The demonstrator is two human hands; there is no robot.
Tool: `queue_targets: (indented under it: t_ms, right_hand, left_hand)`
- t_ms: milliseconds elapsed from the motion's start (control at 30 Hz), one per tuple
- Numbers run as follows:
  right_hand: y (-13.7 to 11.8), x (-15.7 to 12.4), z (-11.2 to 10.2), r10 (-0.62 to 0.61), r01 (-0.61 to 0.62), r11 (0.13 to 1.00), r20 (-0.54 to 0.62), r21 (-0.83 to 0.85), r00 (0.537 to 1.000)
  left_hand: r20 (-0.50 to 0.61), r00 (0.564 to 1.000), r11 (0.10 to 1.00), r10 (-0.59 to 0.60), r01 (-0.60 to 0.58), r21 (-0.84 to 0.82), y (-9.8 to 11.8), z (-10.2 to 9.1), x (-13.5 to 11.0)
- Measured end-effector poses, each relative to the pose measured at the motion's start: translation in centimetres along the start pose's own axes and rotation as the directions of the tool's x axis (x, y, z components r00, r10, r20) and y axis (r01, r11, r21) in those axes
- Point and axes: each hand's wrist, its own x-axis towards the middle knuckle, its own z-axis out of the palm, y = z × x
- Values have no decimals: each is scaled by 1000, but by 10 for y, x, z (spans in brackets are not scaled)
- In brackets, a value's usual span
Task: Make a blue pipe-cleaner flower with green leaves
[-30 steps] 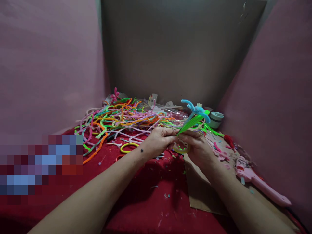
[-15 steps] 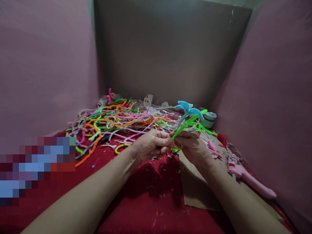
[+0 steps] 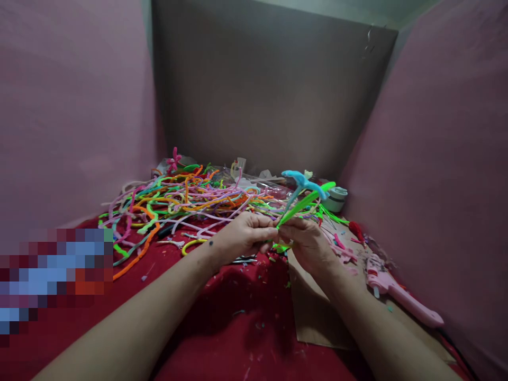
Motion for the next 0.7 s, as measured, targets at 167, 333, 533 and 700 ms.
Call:
queue_targets:
  t_ms: [167,333,533,700]
  right_hand:
    - [-4,-4,3,47,-51,998,121,35,992]
    - [-5,-7,5,99,-104,994,155,23,983]
    - [-3,-4,5,59,-60,998,49,26,997]
    - [-2,-1,3,-1,-13,994,-133,-107,991]
  left_hand:
    - [160,986,979,-40,70,-190,-6,-6,-2]
    - [225,973,961,-57,115,-251,-10,-10,-3]
    - [94,992,996,-84,87,-30,-1,-7,-1]
    - [-274,919,813,285,-79,577,-3,9,2]
